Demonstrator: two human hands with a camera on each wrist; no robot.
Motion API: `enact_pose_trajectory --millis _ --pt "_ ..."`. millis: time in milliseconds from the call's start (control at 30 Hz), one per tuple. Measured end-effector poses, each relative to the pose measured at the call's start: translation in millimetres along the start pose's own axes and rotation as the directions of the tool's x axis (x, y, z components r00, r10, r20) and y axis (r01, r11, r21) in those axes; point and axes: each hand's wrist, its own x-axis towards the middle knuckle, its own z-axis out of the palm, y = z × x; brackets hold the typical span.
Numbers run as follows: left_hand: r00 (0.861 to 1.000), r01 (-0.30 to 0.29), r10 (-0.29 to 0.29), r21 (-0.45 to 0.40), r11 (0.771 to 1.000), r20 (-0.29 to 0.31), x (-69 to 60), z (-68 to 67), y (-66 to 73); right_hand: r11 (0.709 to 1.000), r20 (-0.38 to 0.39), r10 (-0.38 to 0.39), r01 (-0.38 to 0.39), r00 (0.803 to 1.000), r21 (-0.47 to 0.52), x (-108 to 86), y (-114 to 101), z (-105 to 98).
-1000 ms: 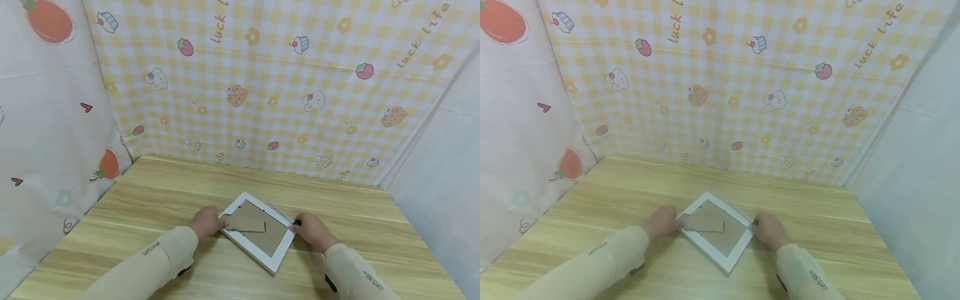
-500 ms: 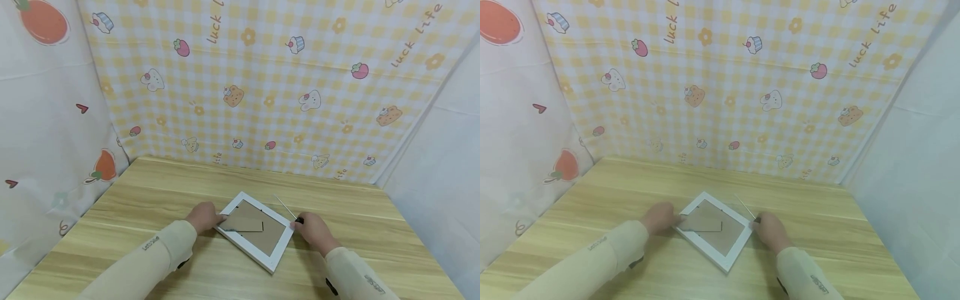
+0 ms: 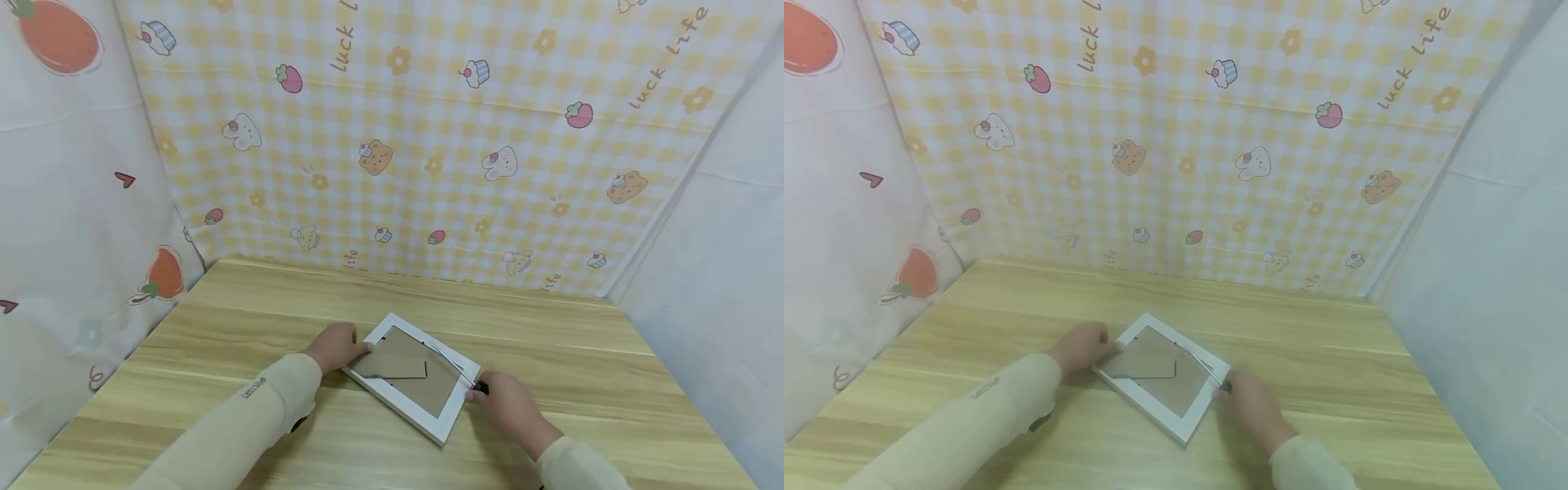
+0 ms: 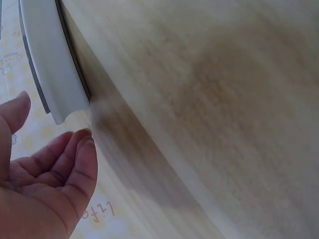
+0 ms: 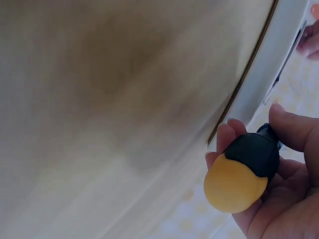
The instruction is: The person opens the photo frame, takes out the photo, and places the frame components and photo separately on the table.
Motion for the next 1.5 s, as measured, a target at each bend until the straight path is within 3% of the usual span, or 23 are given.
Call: enact_pose_trajectory --millis 333,567,1133,1500 --pt "0.999 -0.035 0.037 -0.058 0.998 0.033 3.7 6.0 -2.9 0.999 -0.021 -0.029 0.030 0.999 0.030 -12.8 -8.4 10.3" --pt "0.997 -0.071 0.072 -0.065 0.995 0.014 3.9 6.6 -2.0 0.999 -0.015 -0.018 0.018 1.000 0.037 -11.1 -12.0 8.9" --pt "0.998 -0.058 0.059 -0.044 0.997 0.012 -9.3 4.8 6.4 1.000 0.010 0.002 -0.002 1.000 0.008 0.2 -11.1 3.5" --pt "0.998 -0.052 0.054 -0.031 0.998 0.044 -14.7 5.9 7.2 0.999 0.045 -0.032 0.032 0.998 -0.008 7.0 -5.8 -0.8"
